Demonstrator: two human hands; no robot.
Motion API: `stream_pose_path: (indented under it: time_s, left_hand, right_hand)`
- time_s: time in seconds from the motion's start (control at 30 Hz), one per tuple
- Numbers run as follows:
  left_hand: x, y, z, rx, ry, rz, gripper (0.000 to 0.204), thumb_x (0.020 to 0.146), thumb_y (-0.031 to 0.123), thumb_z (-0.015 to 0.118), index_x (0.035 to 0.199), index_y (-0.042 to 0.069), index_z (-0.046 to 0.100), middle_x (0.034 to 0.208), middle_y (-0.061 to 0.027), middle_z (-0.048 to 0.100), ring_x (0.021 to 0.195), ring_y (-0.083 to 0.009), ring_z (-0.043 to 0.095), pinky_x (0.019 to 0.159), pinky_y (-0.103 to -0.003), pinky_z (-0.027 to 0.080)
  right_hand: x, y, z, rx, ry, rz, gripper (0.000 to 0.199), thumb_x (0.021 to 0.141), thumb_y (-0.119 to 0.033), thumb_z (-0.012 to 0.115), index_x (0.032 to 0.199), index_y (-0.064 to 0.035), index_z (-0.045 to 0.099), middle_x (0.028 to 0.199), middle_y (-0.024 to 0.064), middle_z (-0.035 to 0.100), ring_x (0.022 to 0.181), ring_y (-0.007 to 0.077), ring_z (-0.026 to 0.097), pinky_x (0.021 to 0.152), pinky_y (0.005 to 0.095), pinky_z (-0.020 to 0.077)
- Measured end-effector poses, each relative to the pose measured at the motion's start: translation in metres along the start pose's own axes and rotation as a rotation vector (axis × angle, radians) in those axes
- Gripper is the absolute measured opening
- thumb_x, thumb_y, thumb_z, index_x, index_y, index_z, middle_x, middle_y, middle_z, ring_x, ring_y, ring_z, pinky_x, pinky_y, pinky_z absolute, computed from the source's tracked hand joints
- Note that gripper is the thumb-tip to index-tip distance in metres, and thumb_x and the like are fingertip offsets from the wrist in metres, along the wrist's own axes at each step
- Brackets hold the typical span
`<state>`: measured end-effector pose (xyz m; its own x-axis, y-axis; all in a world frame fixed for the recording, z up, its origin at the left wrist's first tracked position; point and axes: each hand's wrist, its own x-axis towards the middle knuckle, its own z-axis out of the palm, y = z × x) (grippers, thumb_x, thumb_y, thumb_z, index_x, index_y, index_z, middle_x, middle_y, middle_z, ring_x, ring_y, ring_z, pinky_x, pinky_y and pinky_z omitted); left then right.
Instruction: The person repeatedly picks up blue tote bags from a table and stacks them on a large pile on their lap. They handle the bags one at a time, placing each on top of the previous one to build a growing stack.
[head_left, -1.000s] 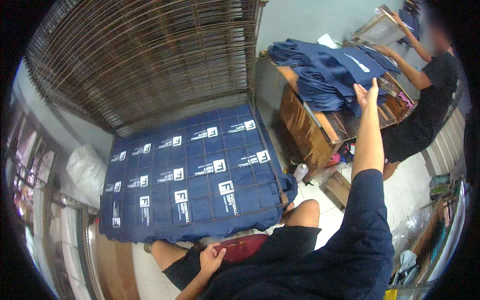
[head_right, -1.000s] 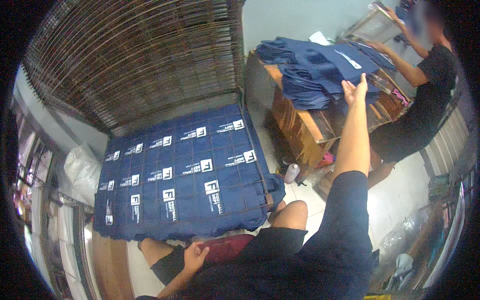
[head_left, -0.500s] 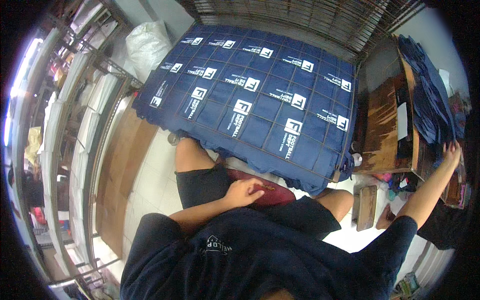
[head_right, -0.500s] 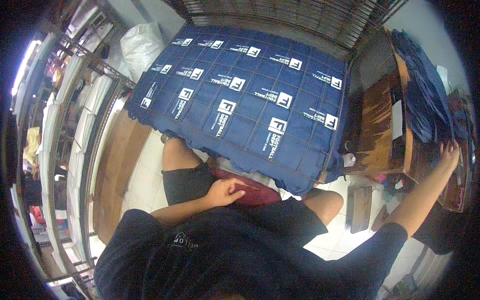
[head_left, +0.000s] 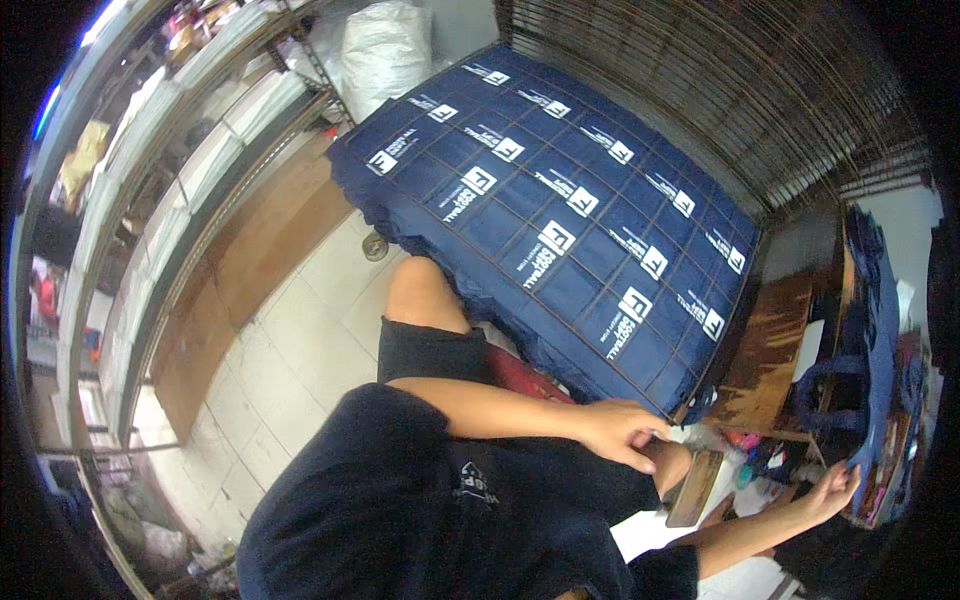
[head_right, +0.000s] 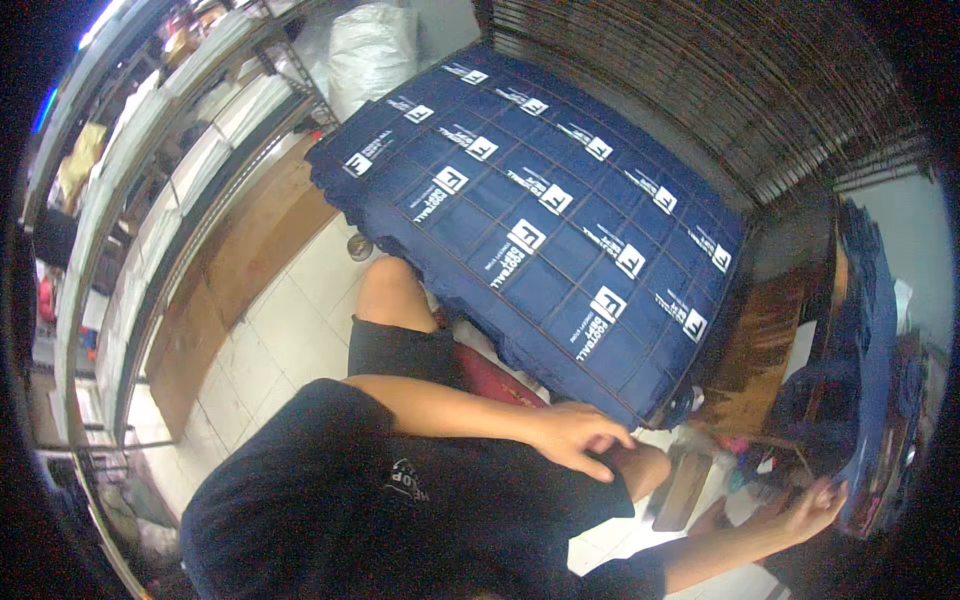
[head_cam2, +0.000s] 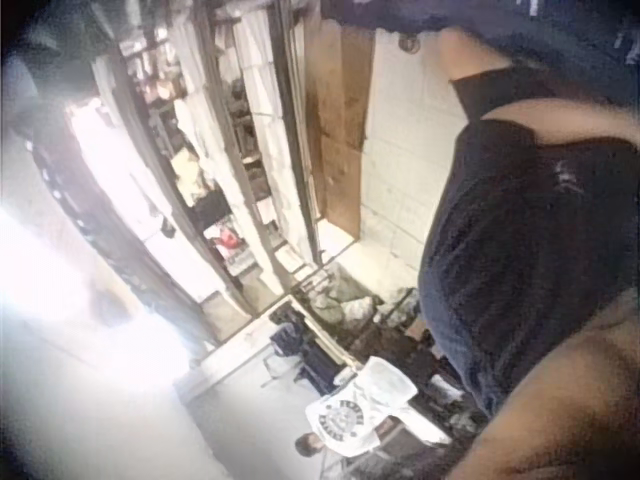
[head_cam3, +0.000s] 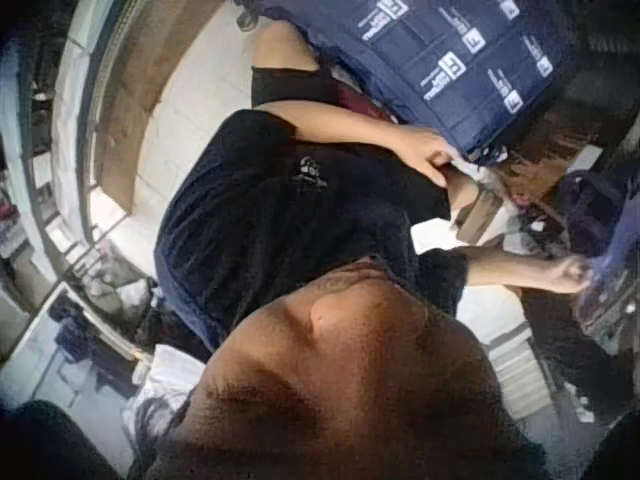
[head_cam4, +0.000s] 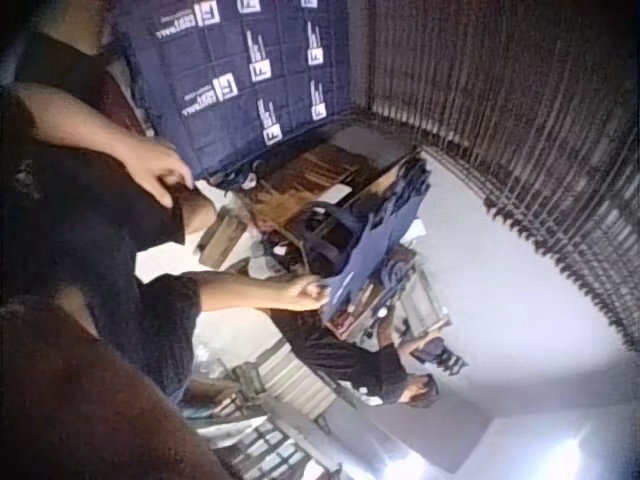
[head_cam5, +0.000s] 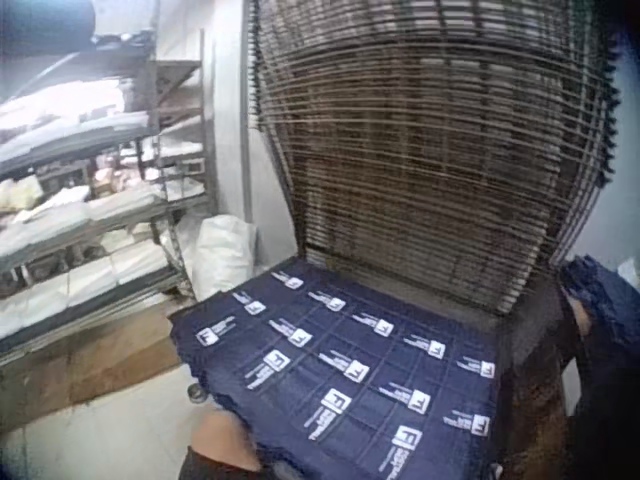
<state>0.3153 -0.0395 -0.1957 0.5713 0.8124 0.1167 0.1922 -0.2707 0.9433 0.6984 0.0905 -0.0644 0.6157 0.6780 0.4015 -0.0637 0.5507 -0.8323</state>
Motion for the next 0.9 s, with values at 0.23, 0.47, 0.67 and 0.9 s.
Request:
stream_pose_path:
  time_s: [0.23, 0.47, 0.67, 0.9]
  left_hand:
    - [0.069, 0.105, -0.029, -1.025, 0.089, 0.308, 0.074, 0.075, 0.050, 0.070, 0.119, -0.005, 0.048, 0.112, -0.0173, 0.054, 0.103, -0.0227, 0.053, 0.086, -0.034, 0.045]
    - [0.049, 0.111, -0.073, -0.769, 0.539, 0.158, 0.040, 0.084, 0.014, 0.063, 0.118, -0.002, 0.048, 0.110, -0.0135, 0.058, 0.104, -0.0232, 0.054, 0.092, -0.034, 0.042]
    - [-0.042, 0.085, -0.152, -0.753, 0.532, 0.241, 0.076, 0.083, 0.009, 0.064, 0.144, 0.005, 0.019, 0.131, -0.0074, 0.041, 0.119, -0.0171, 0.039, 0.102, -0.030, 0.031]
    - [-0.135, 0.033, -0.203, -0.745, 0.727, -0.072, 0.065, 0.081, 0.008, 0.066, 0.137, 0.005, 0.032, 0.119, -0.0064, 0.053, 0.109, -0.0166, 0.050, 0.097, -0.031, 0.039]
  right_hand:
    - [-0.197, -0.017, 0.120, 0.027, -0.169, 0.033, 0.051, 0.080, -0.009, 0.058, 0.126, 0.0015, 0.038, 0.121, 0.0179, 0.050, 0.106, 0.0280, 0.053, 0.089, 0.0394, 0.0451]
    - [-0.276, 0.033, 0.143, 0.091, -0.410, -0.210, 0.054, 0.077, 0.002, 0.059, 0.122, 0.0020, 0.030, 0.119, 0.0221, 0.046, 0.105, 0.0282, 0.051, 0.096, 0.0421, 0.0395]
    - [-0.320, 0.104, 0.096, 0.903, -0.572, 1.455, 0.063, 0.088, -0.055, 0.042, 0.134, -0.0128, 0.041, 0.123, 0.0161, 0.054, 0.103, 0.0344, 0.057, 0.085, 0.0488, 0.0479]
    - [-0.292, 0.096, 0.117, 0.363, -0.671, 1.203, 0.066, 0.075, -0.019, 0.054, 0.137, -0.0081, 0.035, 0.127, 0.0143, 0.049, 0.114, 0.0286, 0.049, 0.093, 0.0418, 0.0455]
